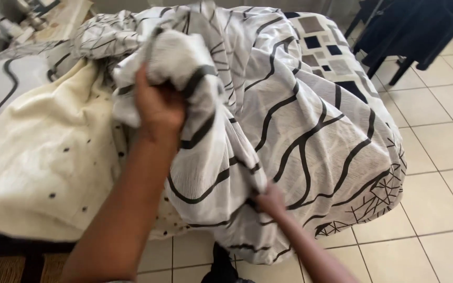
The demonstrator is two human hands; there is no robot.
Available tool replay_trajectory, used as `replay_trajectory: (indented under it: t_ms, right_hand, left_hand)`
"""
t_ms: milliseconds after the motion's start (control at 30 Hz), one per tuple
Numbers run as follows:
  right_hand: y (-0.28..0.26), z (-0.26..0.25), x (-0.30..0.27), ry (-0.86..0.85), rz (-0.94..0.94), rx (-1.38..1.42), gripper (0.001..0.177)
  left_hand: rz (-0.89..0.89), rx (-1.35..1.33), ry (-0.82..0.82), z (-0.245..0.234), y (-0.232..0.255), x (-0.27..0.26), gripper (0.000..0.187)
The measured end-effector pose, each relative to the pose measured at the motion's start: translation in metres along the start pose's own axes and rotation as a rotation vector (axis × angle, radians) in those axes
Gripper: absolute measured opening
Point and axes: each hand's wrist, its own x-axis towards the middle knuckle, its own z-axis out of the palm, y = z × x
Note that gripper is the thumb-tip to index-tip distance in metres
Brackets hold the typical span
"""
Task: The person gathers a patterned duvet and a cream blanket from a bed and places them on a chair before fluffing a pillow and setting it at the head of the bed.
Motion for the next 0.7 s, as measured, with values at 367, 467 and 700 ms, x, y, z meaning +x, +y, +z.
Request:
replay_trajectory:
  t_ms: [367,467,700]
  right_hand:
    - [-0.117,-0.206,0.125,0.365,-0.324,-0.45,0.056]
    - [-0.181,-0.229,0.124,0.326,-0.167,-0.399,0.06]
    - [-0.278,-0.297,0.181,0.753,-0.934,-0.923,0.036]
  left_hand:
    - [-0.006,0.109,0.093,-0.032,0.055,0.099,0.046]
    - [-0.017,0.118,0.084,-0.031,0.067,0.126,0.047]
    - [0.049,0.249,-0.163,-0.005,0.086,0.173,0.048]
